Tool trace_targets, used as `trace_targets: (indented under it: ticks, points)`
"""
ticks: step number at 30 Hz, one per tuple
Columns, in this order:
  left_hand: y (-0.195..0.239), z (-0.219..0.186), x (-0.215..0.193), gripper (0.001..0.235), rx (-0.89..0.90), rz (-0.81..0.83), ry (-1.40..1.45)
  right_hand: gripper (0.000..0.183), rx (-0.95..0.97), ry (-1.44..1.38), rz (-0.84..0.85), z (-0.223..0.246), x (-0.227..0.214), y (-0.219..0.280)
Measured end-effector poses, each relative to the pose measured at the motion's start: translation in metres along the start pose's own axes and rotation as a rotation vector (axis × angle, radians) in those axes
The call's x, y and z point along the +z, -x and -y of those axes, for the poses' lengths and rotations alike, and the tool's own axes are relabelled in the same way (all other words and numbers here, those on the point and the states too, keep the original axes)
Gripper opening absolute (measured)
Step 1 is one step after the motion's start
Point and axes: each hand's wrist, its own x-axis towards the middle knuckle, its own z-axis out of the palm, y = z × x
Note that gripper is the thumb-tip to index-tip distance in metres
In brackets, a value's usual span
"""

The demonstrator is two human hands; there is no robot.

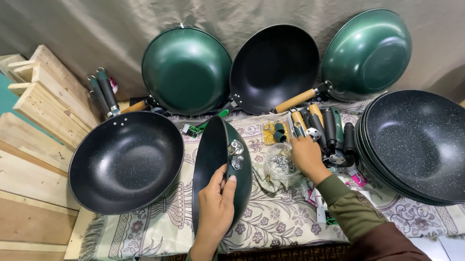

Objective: Assembling a handle onto a wok using a screwdriver and screws.

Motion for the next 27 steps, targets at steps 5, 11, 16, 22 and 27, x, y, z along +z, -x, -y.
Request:
trace_targets:
  ticks: [5,11,16,22,27]
  points:
    - [0.0,-0.002,-0.001,0.032,-0.012,0.032,0.006,0.026,0.123,-0.153,0.104,0.003,-0.003,0.0]
    - [0.0,0.002,-0.002,0.034,-0.034,0.02,-0.008,0.011,0.15,-0.185,0.17,0.004,-0.003,-0.009]
    - [0.0,0.0,-0.004,0.035,-0.045,0.024,-0.018,0.012,0.228,-0.171,0.435,0.02,-0.017,-0.034]
    - [-0.004,0.0,-0.001,0.034,-0.064,0.043,-0.011,0.011,0.318,-0.527,0.424,0.06,-0.012,-0.075]
    - [-0.002,0.002,0.005,0.036,-0.1,0.118,0.051,0.049,0.78,-1.145,0.448,0.096,0.0,-0.092]
